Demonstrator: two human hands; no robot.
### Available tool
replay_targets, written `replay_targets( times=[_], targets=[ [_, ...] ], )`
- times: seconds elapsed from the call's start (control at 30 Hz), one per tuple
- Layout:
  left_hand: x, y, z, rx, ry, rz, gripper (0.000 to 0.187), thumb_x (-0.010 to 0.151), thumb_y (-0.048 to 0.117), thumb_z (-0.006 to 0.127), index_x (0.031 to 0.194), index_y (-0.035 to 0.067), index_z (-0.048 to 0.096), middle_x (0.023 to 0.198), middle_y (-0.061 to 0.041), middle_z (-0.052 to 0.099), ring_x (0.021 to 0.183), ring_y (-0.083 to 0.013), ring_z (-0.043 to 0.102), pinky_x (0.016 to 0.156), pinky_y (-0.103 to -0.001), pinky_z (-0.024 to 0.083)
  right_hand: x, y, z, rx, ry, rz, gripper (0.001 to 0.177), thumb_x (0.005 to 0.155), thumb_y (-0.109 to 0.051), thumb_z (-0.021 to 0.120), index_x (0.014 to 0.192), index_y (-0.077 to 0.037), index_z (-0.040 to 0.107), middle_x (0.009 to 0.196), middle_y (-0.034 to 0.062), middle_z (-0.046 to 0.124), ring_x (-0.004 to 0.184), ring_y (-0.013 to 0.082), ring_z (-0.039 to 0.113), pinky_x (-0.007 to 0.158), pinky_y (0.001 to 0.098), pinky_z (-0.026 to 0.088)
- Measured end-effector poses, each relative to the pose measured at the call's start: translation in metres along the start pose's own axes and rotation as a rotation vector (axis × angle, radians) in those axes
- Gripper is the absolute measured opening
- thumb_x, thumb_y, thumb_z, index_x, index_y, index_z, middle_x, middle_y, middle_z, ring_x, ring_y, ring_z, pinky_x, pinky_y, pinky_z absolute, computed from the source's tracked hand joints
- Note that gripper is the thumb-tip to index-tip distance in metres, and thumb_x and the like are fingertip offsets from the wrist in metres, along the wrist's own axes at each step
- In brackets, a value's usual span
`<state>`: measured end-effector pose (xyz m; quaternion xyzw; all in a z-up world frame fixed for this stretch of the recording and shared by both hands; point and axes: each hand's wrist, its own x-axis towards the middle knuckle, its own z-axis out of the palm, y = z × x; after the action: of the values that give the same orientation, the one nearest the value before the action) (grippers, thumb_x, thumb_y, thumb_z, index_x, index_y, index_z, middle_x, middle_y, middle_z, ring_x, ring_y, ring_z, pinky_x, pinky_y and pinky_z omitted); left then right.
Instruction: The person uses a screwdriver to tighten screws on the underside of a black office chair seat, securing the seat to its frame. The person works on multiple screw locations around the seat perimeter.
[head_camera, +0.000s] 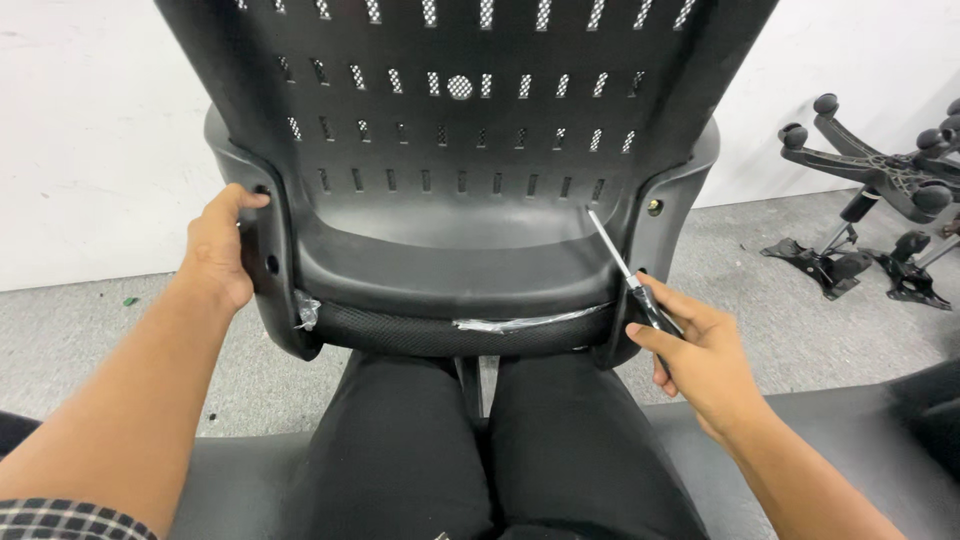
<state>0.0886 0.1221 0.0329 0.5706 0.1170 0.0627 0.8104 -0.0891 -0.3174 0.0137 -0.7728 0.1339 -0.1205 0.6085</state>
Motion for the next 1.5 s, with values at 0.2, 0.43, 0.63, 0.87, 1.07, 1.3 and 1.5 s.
replay_targets(
  times=[0.2,0.43,0.63,0.87,1.07,1.3,1.5],
  targets=[
    [-0.023,0.001,0.001,0.033,0.076,0.036,0.040,0.075,0.028,0.064,0.110,0.008,0.066,0.110,-0.012,0.068,0.095,-0.0260,0.066,0.085,-0.044,0.053,0.000,-0.008,-0.012,-0.049,-0.082,-0.001,0.062,0.080,-0.004,0.072,0.140,-0.016,0.065,0.088,0.0030,0.074,0.045,0.0104,0.047,0.038,0.0269,0.038],
    [-0.064,-0.004,0.003,-0.001,0.195,0.135,0.038,0.074,0.029,0.066,0.105,0.007,0.066,0.104,-0.010,0.067,0.092,-0.0244,0.064,0.083,-0.043,0.054,0.006,-0.006,-0.024,-0.046,-0.129,-0.004,0.064,0.080,-0.004,0.073,0.141,-0.021,0.064,0.088,0.0041,0.072,0.045,0.0108,0.048,0.040,0.0271,0.039],
    [-0.070,-0.013,0.003,-0.018,0.287,0.187,0.037,0.076,0.029,0.069,0.101,0.003,0.061,0.096,-0.009,0.062,0.087,-0.0241,0.061,0.077,-0.045,0.053,0.002,-0.012,-0.034,-0.131,-0.117,-0.018,0.058,0.079,-0.003,0.076,0.136,-0.016,0.070,0.087,0.0027,0.071,0.044,0.0113,0.048,0.039,0.0273,0.037],
    [-0.094,-0.052,0.032,0.386,0.601,0.559,0.061,0.090,0.029,0.075,0.135,-0.001,0.047,0.124,-0.019,0.050,0.115,-0.0297,0.051,0.098,-0.047,0.047,-0.017,-0.025,-0.056,0.008,0.000,-0.006,0.026,0.088,-0.008,0.070,0.111,0.005,0.073,0.075,0.0073,0.064,0.046,0.0095,0.042,0.038,0.0247,0.026],
    [-0.143,-0.076,0.084,0.977,0.581,1.112,0.080,0.082,0.019,0.085,0.146,-0.002,0.041,0.143,-0.028,0.041,0.136,-0.0457,0.035,0.114,-0.059,0.030,-0.027,-0.036,-0.067,0.163,-0.025,0.077,0.018,0.093,-0.005,0.057,0.101,0.008,0.066,0.075,0.0099,0.059,0.048,0.0119,0.042,0.035,0.0268,0.022],
    [-0.156,-0.102,0.173,0.600,-0.182,1.125,0.045,0.081,0.010,0.080,0.122,0.002,0.064,0.113,-0.013,0.068,0.104,-0.0251,0.069,0.092,-0.037,0.055,-0.026,-0.033,-0.072,0.350,-0.083,0.129,0.020,0.095,-0.007,0.053,0.106,0.005,0.065,0.080,0.0109,0.059,0.054,0.0139,0.046,0.037,0.0261,0.026],
    [-0.143,-0.111,0.247,0.611,-0.578,0.969,0.060,0.077,0.015,0.084,0.129,-0.001,0.060,0.117,-0.016,0.069,0.104,-0.0253,0.069,0.092,-0.037,0.057,-0.024,-0.034,-0.069,0.449,-0.137,0.152,0.017,0.098,-0.010,0.055,0.104,0.006,0.058,0.084,0.0113,0.059,0.059,0.0136,0.048,0.040,0.0246,0.030]
  ],
)
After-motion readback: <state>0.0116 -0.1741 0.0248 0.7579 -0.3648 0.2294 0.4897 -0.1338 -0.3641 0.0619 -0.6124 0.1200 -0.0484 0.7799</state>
